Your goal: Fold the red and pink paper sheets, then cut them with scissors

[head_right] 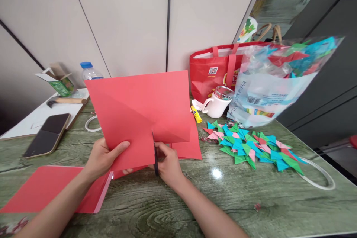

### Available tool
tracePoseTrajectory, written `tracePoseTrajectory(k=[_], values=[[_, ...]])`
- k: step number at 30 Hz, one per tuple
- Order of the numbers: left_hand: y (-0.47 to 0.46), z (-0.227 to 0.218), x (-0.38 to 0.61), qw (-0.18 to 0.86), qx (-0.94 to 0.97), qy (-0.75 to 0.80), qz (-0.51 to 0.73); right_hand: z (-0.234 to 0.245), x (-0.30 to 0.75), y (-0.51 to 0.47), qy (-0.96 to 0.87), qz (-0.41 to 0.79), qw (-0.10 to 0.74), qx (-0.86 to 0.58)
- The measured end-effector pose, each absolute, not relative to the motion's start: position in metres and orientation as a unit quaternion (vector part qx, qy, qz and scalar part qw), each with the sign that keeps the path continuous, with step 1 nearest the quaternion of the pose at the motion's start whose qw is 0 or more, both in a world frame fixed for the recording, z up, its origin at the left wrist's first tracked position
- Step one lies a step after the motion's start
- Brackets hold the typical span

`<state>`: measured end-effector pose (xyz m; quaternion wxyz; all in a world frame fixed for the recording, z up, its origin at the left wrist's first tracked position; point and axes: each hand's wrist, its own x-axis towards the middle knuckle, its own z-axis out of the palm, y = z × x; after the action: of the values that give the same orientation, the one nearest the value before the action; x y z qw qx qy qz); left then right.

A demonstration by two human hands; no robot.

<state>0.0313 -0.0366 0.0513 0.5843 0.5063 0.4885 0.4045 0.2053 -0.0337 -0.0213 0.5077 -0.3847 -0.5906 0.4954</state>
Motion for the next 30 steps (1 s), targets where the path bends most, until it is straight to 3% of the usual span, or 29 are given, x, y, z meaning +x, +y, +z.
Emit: tracePoseTrajectory(k=[12, 18, 24, 30], values=[[-0.036, 0.043, 0.03, 0.562, 0.516, 0.501, 0.408, -0.019, 0.203, -0.034, -0.583, 0.499, 0.522, -0.372], [-0.028, 0.03, 0.018, 0.426, 0.562, 0.536, 0.465, -0.02, 0.204, -0.034, -0.588, 0.49, 0.514, -0.387], [-0.024, 0.027, 0.012, 0.472, 0.513, 0.487, 0.526, -0.024, 0.205, -0.035, -0.617, 0.459, 0.481, -0.421], [-0.02, 0.028, 0.012, 0.371, 0.537, 0.552, 0.519, -0.026, 0.201, -0.038, -0.612, 0.479, 0.479, -0.407]])
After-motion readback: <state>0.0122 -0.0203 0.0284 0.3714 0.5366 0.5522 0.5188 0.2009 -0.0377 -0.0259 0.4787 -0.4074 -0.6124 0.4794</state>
